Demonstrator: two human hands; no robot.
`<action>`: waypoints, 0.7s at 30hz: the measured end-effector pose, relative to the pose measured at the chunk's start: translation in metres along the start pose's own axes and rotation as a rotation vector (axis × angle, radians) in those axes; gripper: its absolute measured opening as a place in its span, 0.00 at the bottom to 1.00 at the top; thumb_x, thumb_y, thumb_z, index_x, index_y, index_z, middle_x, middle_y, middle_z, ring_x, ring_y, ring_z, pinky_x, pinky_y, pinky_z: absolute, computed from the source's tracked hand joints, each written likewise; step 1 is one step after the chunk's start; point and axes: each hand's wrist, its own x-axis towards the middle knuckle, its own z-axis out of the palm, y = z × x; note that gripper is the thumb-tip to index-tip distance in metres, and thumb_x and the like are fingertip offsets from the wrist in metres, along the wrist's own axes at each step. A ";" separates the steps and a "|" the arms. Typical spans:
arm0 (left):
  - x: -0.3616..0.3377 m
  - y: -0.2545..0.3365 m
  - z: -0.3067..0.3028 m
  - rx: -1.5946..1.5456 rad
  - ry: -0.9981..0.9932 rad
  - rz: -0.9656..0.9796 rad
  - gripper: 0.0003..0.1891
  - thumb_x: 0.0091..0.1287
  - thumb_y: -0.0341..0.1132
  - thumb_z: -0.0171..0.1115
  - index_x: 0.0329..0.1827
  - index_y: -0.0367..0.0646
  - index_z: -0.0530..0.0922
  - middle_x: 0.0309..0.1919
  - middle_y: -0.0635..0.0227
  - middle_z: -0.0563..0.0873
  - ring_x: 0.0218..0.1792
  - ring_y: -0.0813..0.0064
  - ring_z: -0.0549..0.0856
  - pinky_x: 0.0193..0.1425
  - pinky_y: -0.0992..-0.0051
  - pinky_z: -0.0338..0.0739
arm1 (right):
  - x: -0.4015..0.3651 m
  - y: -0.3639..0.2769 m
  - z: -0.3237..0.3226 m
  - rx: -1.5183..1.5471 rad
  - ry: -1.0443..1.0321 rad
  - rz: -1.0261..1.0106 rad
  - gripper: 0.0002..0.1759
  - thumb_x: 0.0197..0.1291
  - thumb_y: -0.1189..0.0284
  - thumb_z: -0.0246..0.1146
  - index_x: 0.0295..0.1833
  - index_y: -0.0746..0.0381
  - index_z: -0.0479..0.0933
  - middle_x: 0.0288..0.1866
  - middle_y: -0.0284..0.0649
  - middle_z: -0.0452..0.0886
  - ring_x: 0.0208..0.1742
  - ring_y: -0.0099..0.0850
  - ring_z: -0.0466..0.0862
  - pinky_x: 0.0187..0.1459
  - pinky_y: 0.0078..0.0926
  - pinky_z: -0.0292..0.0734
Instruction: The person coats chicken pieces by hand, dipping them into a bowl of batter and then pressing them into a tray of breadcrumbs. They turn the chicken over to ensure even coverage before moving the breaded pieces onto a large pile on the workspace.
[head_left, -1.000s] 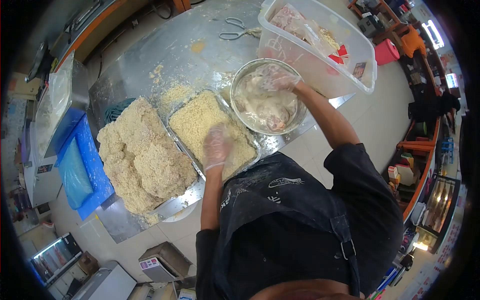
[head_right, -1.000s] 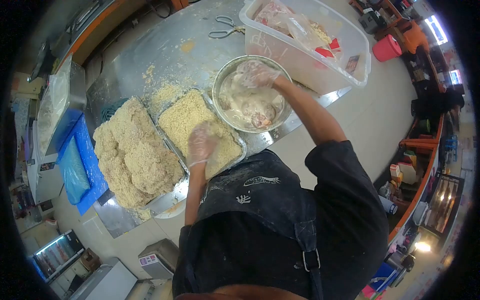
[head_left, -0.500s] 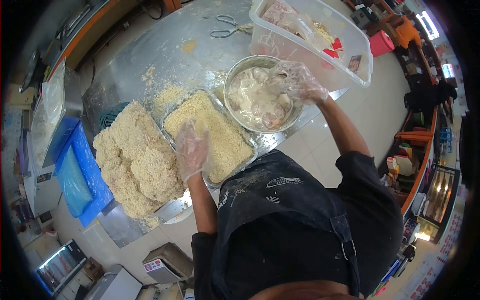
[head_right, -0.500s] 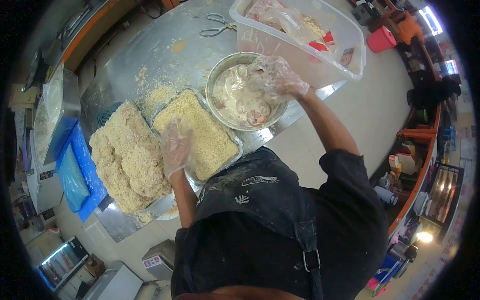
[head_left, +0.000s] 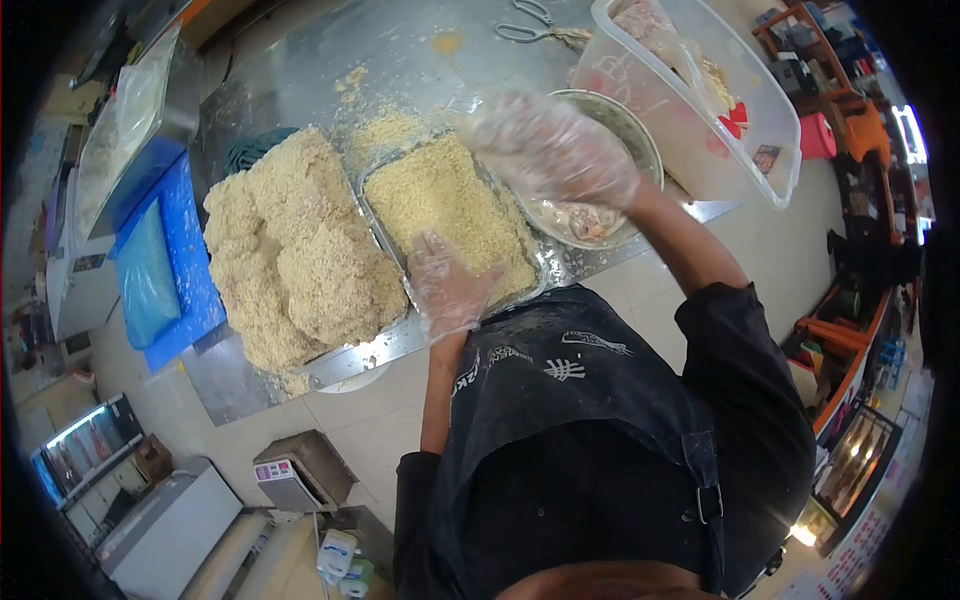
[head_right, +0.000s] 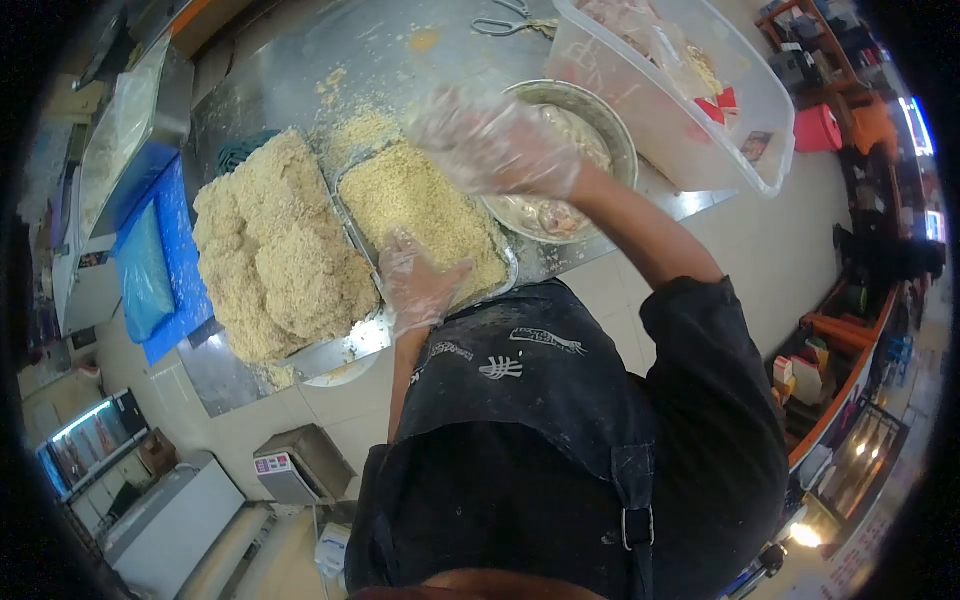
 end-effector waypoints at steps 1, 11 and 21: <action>0.000 0.001 0.004 0.069 0.001 0.019 0.61 0.54 0.69 0.62 0.75 0.24 0.49 0.76 0.38 0.52 0.78 0.44 0.49 0.81 0.57 0.41 | 0.002 -0.021 0.008 0.125 -0.079 -0.044 0.17 0.59 0.70 0.63 0.53 0.65 0.76 0.47 0.48 0.81 0.42 0.34 0.83 0.43 0.28 0.82; -0.014 0.005 0.004 -0.261 -0.116 -0.214 0.56 0.50 0.54 0.74 0.75 0.30 0.55 0.71 0.42 0.62 0.67 0.44 0.68 0.68 0.58 0.70 | -0.046 -0.087 -0.007 1.018 0.103 0.171 0.16 0.61 0.71 0.61 0.55 0.56 0.80 0.48 0.38 0.83 0.51 0.36 0.83 0.55 0.32 0.80; 0.052 0.021 -0.058 -0.163 -0.006 -0.259 0.50 0.56 0.57 0.68 0.70 0.26 0.58 0.59 0.41 0.75 0.61 0.47 0.76 0.67 0.61 0.71 | -0.162 -0.048 -0.023 0.963 -0.276 0.840 0.22 0.56 0.68 0.66 0.58 0.56 0.80 0.57 0.40 0.82 0.60 0.39 0.79 0.62 0.39 0.73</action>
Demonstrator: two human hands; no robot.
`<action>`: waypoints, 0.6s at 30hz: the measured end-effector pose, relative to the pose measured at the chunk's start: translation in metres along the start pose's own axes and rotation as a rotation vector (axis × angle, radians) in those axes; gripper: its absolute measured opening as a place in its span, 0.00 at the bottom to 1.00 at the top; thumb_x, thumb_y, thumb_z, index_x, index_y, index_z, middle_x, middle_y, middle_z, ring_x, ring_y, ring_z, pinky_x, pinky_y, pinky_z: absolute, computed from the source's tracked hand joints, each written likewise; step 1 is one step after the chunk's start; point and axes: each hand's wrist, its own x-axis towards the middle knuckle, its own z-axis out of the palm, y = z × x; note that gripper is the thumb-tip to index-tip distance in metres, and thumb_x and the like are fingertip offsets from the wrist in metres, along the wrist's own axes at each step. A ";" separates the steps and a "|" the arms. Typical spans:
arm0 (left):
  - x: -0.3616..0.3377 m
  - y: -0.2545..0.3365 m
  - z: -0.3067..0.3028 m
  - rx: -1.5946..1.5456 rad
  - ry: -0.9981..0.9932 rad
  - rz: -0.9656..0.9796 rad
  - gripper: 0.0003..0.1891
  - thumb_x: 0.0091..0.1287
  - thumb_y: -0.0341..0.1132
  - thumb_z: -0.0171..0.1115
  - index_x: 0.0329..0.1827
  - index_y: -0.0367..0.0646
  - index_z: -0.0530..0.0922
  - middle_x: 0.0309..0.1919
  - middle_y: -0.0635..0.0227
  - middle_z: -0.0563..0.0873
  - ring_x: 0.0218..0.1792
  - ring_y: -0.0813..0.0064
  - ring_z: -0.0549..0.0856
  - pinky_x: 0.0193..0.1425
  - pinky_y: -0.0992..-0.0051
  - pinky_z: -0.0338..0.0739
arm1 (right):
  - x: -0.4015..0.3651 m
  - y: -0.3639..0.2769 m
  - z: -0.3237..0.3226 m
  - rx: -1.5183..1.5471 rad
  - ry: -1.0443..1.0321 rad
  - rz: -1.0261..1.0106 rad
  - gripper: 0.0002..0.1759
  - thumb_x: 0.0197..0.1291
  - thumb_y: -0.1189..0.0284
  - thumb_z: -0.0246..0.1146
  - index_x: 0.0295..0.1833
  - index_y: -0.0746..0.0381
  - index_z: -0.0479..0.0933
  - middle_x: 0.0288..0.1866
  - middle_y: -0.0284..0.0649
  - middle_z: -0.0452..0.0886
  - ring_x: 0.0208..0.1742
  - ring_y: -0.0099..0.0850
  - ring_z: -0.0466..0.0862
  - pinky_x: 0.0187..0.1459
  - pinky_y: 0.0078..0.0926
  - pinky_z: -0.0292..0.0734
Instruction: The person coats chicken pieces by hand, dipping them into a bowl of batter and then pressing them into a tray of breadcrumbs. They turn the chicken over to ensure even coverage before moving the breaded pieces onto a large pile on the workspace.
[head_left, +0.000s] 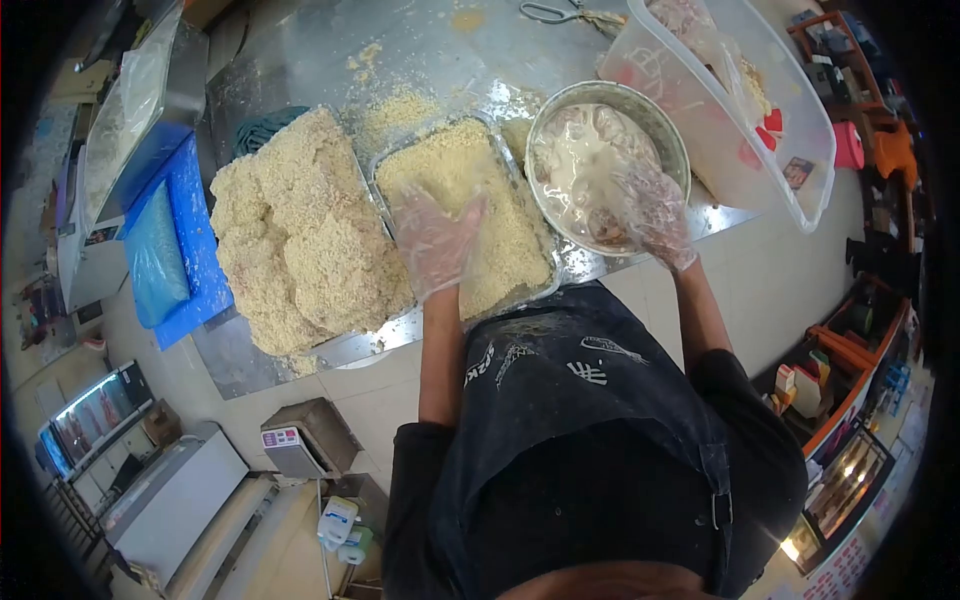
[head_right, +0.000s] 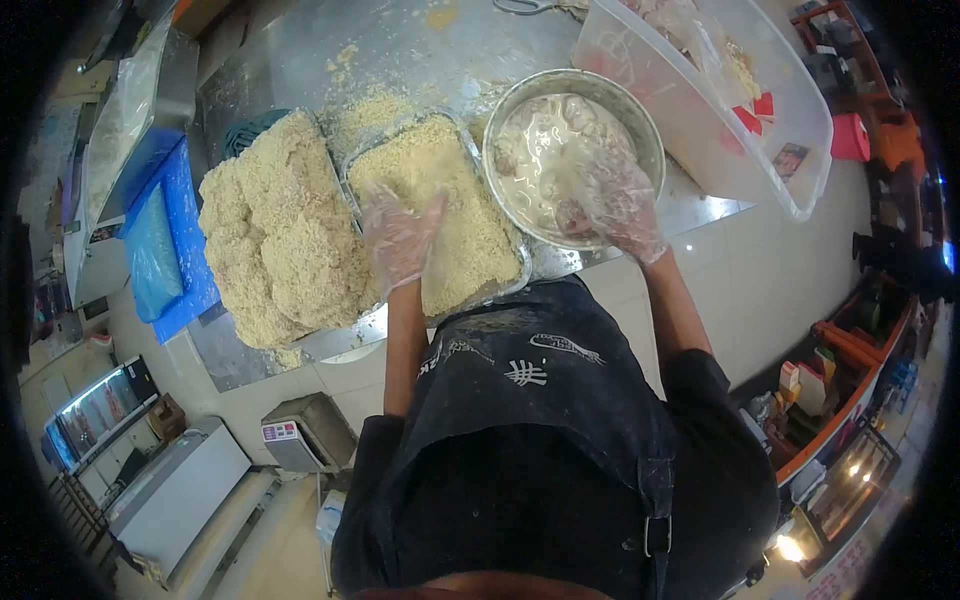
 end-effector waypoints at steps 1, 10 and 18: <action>0.000 -0.001 0.005 0.020 -0.045 -0.004 0.52 0.55 0.58 0.68 0.70 0.24 0.57 0.61 0.39 0.74 0.63 0.46 0.74 0.69 0.59 0.69 | -0.011 0.007 -0.001 0.052 -0.047 0.042 0.24 0.55 0.68 0.66 0.60 0.56 0.79 0.59 0.39 0.81 0.63 0.40 0.77 0.63 0.41 0.71; -0.066 -0.054 0.069 0.280 0.015 0.367 0.58 0.49 0.56 0.72 0.70 0.18 0.55 0.64 0.31 0.68 0.68 0.36 0.66 0.72 0.59 0.65 | -0.022 0.005 0.015 -0.061 -0.073 0.053 0.22 0.55 0.68 0.65 0.58 0.55 0.82 0.59 0.38 0.82 0.62 0.41 0.78 0.62 0.43 0.71; -0.043 -0.057 0.095 -0.330 0.260 0.235 0.43 0.49 0.40 0.72 0.67 0.29 0.64 0.57 0.42 0.74 0.62 0.44 0.72 0.72 0.55 0.64 | -0.024 0.007 0.020 -0.171 0.030 0.008 0.22 0.51 0.67 0.68 0.55 0.51 0.83 0.56 0.36 0.83 0.58 0.40 0.80 0.58 0.41 0.73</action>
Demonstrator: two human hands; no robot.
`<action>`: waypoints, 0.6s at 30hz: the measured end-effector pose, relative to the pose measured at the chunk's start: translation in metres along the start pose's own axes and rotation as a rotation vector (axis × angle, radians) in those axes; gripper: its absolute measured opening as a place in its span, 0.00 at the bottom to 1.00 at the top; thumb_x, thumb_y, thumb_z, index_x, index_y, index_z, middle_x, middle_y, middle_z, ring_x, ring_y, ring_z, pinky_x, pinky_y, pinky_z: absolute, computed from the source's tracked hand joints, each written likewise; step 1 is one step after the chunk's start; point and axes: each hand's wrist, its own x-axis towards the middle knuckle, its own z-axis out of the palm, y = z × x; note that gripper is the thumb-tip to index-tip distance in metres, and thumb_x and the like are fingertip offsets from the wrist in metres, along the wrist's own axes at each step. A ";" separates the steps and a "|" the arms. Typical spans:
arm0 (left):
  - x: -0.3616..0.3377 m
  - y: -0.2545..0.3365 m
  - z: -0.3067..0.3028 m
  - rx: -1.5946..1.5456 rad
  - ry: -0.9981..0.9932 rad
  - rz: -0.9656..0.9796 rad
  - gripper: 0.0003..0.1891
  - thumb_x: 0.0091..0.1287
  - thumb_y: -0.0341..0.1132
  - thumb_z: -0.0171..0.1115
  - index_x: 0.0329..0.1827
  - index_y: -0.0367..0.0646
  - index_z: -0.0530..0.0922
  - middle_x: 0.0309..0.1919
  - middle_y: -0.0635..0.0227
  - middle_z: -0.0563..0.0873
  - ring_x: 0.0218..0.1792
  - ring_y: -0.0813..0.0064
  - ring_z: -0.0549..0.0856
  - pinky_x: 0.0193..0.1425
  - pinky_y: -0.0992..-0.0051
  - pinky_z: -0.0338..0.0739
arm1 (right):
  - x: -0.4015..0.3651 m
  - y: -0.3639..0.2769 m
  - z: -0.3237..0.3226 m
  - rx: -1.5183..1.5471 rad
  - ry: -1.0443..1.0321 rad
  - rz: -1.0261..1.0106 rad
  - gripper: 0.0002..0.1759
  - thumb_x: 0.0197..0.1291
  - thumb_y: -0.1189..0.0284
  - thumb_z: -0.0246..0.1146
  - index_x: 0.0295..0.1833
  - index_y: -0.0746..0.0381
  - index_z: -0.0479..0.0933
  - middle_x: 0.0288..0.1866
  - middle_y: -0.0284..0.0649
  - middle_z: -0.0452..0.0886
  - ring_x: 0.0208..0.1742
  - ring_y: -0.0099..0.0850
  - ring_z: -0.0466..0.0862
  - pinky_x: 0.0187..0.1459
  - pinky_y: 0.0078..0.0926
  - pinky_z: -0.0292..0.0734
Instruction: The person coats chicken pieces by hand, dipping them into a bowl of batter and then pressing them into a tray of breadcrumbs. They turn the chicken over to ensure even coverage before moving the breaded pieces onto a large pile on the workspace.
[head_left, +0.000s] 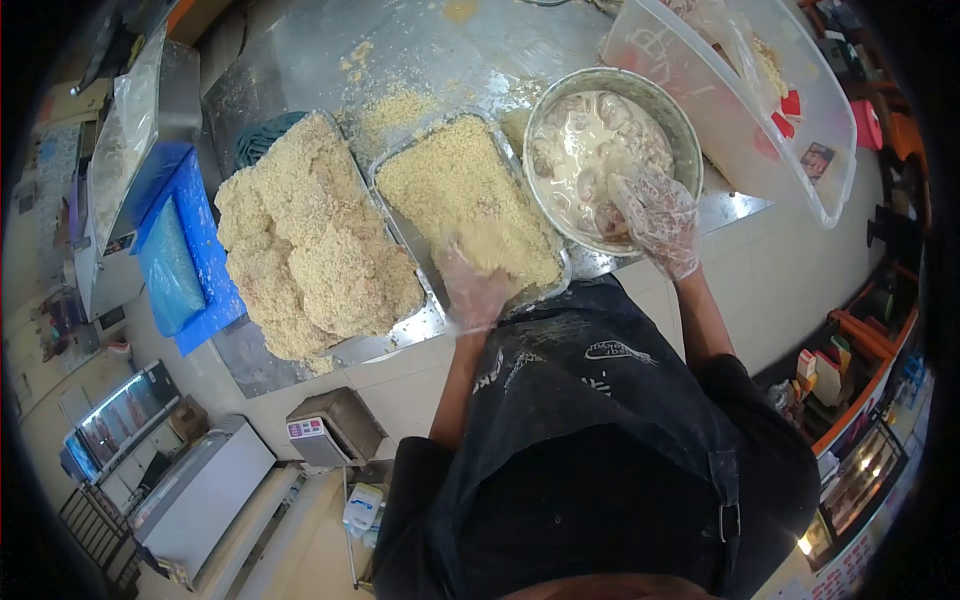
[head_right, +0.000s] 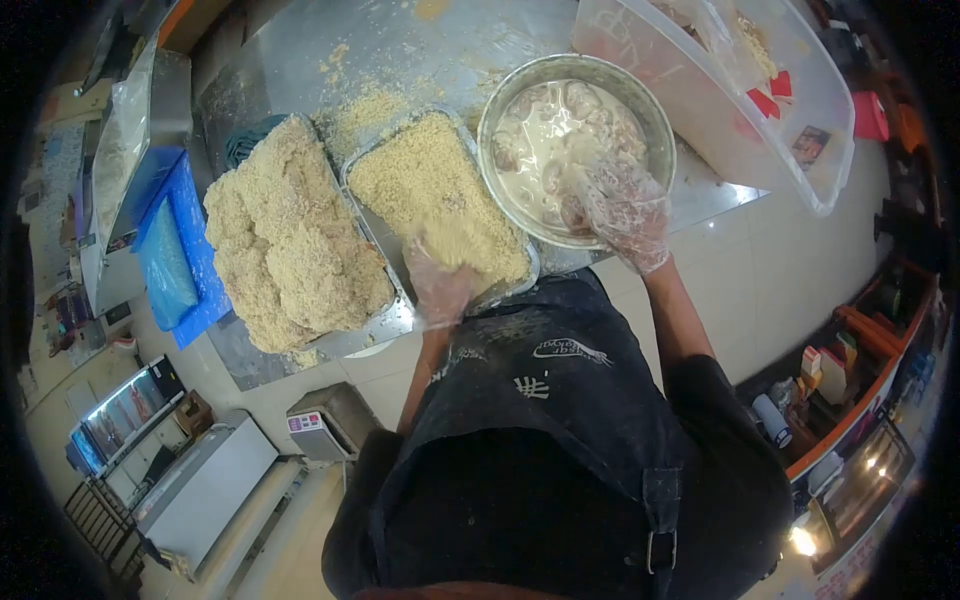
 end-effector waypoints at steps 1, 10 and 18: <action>0.010 0.009 -0.004 -0.033 0.057 0.042 0.42 0.49 0.40 0.71 0.67 0.31 0.64 0.56 0.43 0.74 0.62 0.45 0.73 0.72 0.56 0.64 | -0.001 -0.001 0.000 0.026 -0.030 0.038 0.22 0.52 0.67 0.67 0.56 0.51 0.83 0.58 0.36 0.83 0.60 0.40 0.79 0.60 0.42 0.71; 0.089 0.045 0.003 0.657 -0.142 0.300 0.47 0.67 0.66 0.48 0.76 0.33 0.56 0.78 0.44 0.49 0.78 0.46 0.50 0.76 0.39 0.42 | 0.006 -0.003 -0.006 0.042 0.005 0.030 0.20 0.52 0.66 0.69 0.53 0.51 0.84 0.52 0.37 0.85 0.53 0.40 0.83 0.56 0.40 0.76; 0.049 0.048 -0.034 0.747 -0.395 0.463 0.39 0.69 0.64 0.46 0.69 0.40 0.71 0.76 0.47 0.56 0.79 0.52 0.51 0.78 0.43 0.39 | 0.005 -0.008 -0.007 0.077 0.045 0.051 0.23 0.47 0.66 0.73 0.52 0.53 0.85 0.51 0.39 0.85 0.52 0.42 0.83 0.53 0.41 0.76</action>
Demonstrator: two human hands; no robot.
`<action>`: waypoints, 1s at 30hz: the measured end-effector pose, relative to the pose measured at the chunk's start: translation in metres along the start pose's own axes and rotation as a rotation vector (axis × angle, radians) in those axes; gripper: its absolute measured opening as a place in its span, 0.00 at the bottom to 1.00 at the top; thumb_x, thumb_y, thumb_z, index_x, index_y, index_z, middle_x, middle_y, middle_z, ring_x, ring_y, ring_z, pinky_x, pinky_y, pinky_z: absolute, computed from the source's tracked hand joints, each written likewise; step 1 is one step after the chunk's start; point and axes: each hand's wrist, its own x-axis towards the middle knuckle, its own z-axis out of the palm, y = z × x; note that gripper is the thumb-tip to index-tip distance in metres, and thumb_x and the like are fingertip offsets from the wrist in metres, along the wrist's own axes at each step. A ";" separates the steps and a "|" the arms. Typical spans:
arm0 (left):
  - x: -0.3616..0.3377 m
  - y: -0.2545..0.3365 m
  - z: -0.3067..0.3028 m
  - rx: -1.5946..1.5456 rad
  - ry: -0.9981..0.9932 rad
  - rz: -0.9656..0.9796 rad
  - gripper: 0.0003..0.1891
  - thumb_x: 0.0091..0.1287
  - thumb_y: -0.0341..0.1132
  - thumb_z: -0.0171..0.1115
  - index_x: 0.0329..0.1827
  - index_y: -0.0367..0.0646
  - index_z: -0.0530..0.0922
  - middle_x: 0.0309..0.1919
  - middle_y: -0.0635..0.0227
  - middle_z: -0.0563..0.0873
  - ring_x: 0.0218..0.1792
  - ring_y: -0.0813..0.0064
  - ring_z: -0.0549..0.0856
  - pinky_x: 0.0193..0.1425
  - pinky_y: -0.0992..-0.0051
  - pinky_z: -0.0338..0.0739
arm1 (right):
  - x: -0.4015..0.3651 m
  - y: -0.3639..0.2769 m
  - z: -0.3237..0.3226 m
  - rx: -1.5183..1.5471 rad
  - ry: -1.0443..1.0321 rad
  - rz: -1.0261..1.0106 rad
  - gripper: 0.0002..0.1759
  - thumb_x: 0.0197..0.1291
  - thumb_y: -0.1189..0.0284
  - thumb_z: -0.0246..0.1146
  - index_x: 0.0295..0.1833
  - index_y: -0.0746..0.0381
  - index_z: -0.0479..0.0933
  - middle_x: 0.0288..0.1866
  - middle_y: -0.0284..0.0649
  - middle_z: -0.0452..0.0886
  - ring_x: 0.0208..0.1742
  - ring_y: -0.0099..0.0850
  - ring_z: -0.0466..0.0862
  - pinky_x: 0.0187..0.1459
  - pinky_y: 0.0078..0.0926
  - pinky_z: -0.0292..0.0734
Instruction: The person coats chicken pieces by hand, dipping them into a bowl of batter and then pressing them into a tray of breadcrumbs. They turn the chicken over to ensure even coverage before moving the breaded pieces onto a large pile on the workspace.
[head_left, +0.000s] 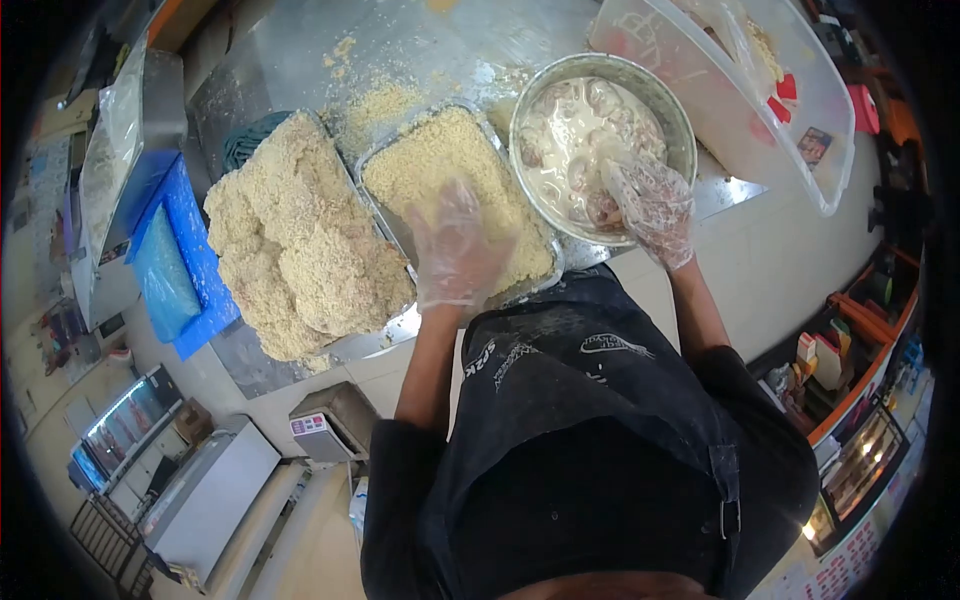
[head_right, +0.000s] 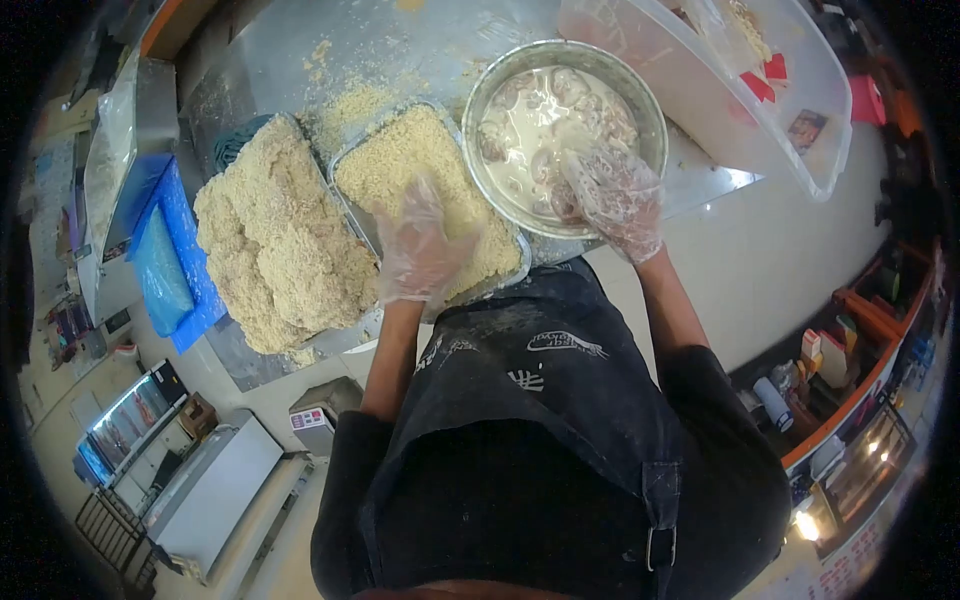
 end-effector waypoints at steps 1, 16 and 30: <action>-0.008 0.001 0.008 0.022 0.082 0.085 0.36 0.69 0.62 0.48 0.68 0.40 0.72 0.75 0.47 0.60 0.78 0.53 0.53 0.79 0.45 0.40 | -0.006 0.005 0.006 0.041 0.017 0.040 0.23 0.47 0.66 0.73 0.52 0.53 0.84 0.51 0.39 0.85 0.52 0.42 0.83 0.53 0.41 0.76; 0.002 -0.036 -0.074 -0.473 -0.002 -0.271 0.22 0.58 0.35 0.68 0.58 0.49 0.81 0.41 0.70 0.89 0.35 0.75 0.88 0.47 0.66 0.82 | -0.007 0.008 0.008 -0.123 0.069 -0.081 0.23 0.48 0.67 0.68 0.55 0.50 0.84 0.53 0.35 0.84 0.53 0.39 0.82 0.50 0.42 0.76; -0.025 0.017 -0.075 -0.474 -0.480 -0.708 0.39 0.60 0.62 0.63 0.52 0.28 0.77 0.44 0.41 0.84 0.50 0.48 0.84 0.54 0.60 0.79 | -0.012 0.012 0.014 -0.039 0.067 0.006 0.20 0.49 0.68 0.69 0.52 0.51 0.85 0.51 0.36 0.85 0.51 0.40 0.83 0.51 0.40 0.76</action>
